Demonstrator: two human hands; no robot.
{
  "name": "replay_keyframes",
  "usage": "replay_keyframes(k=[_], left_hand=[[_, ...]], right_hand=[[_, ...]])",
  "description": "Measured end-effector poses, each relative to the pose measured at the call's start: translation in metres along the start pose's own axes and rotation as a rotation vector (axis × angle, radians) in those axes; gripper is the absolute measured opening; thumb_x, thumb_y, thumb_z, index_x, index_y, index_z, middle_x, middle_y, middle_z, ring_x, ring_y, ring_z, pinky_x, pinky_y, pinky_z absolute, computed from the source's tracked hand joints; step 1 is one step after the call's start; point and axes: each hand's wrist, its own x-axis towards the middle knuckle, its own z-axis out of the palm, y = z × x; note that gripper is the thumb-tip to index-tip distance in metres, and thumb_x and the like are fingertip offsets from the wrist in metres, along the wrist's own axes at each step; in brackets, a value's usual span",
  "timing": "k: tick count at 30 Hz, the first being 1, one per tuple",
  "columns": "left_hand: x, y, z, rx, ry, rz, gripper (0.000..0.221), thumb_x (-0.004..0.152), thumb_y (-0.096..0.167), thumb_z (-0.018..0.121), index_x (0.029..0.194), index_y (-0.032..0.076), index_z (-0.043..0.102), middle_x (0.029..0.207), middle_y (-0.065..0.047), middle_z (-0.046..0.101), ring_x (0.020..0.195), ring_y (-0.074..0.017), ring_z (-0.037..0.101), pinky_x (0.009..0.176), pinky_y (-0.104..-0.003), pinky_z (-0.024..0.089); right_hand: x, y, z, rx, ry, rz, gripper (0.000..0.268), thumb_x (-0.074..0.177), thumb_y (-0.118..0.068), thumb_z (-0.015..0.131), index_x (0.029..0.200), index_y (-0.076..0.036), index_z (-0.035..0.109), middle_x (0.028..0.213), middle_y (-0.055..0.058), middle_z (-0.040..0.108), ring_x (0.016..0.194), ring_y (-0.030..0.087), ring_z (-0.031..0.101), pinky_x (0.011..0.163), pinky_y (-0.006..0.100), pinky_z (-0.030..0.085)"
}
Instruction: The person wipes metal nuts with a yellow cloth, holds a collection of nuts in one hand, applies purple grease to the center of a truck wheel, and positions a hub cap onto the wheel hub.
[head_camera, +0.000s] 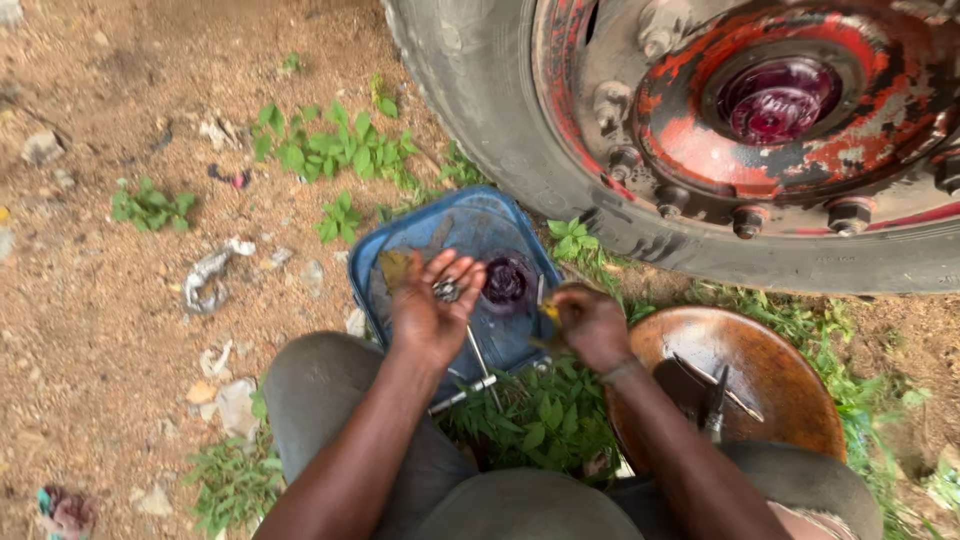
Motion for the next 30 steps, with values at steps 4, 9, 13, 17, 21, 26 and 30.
replay_keyframes(k=[4,9,13,17,21,26,30], left_hand=[[-0.005,0.034,-0.012,-0.014,-0.183,0.027,0.047,0.104,0.047,0.05,0.102,0.001,0.063,0.096,-0.016,0.068,0.094,-0.0338,0.068,0.088,-0.044,0.058],[0.026,0.042,-0.006,0.039,-0.149,0.055,0.045,0.105,0.045,0.053,0.103,0.001,0.064,0.094,-0.015,0.069,0.091,-0.0308,0.067,0.085,-0.041,0.058],[0.043,0.025,-0.018,0.022,-0.174,-0.01,0.045,0.104,0.045,0.055,0.101,0.002,0.066,0.092,-0.014,0.07,0.09,-0.0307,0.067,0.084,-0.04,0.058],[0.05,0.018,-0.019,0.049,-0.188,-0.05,0.044,0.104,0.044,0.055,0.101,0.002,0.068,0.092,-0.013,0.07,0.089,-0.0298,0.068,0.083,-0.039,0.057],[0.051,0.021,-0.013,0.07,-0.206,-0.039,0.045,0.104,0.044,0.055,0.102,0.001,0.068,0.093,-0.013,0.071,0.089,-0.0291,0.068,0.083,-0.039,0.057],[0.049,0.02,-0.006,0.09,-0.223,-0.051,0.045,0.104,0.044,0.055,0.103,0.001,0.068,0.092,-0.012,0.07,0.089,-0.028,0.067,0.082,-0.038,0.056],[0.051,0.022,-0.003,0.107,-0.254,-0.044,0.045,0.104,0.044,0.056,0.105,0.001,0.069,0.093,-0.012,0.071,0.089,-0.0276,0.067,0.08,-0.038,0.056]], right_hand=[[-0.003,0.06,-0.011,0.438,0.172,-0.07,0.012,0.098,0.003,0.06,0.101,-0.004,0.069,0.099,0.002,0.069,0.088,0.009,0.064,0.08,0.024,0.054],[-0.017,0.119,-0.022,0.184,0.114,0.205,0.014,0.093,0.001,0.061,0.094,-0.007,0.072,0.084,0.001,0.072,0.072,0.008,0.062,0.065,0.024,0.054],[-0.044,0.15,0.003,0.153,-0.036,0.258,0.012,0.091,-0.005,0.062,0.096,-0.008,0.072,0.083,0.002,0.07,0.07,0.011,0.06,0.061,0.026,0.05],[-0.066,0.159,0.024,0.081,-0.211,0.352,0.011,0.093,-0.014,0.064,0.095,-0.007,0.073,0.083,0.002,0.071,0.075,0.012,0.061,0.069,0.03,0.053],[-0.076,0.163,0.032,-0.076,-0.411,0.237,0.013,0.096,-0.018,0.062,0.094,-0.008,0.071,0.092,0.006,0.072,0.084,0.015,0.067,0.077,0.032,0.054],[-0.079,0.204,0.026,-0.28,-0.56,-0.108,0.013,0.098,-0.02,0.062,0.093,-0.012,0.07,0.096,0.003,0.07,0.088,0.015,0.067,0.08,0.032,0.059],[-0.066,0.233,-0.003,-0.618,-0.414,-0.466,0.01,0.077,-0.018,0.072,0.086,-0.015,0.074,0.092,0.002,0.075,0.087,0.018,0.07,0.07,0.035,0.058]])
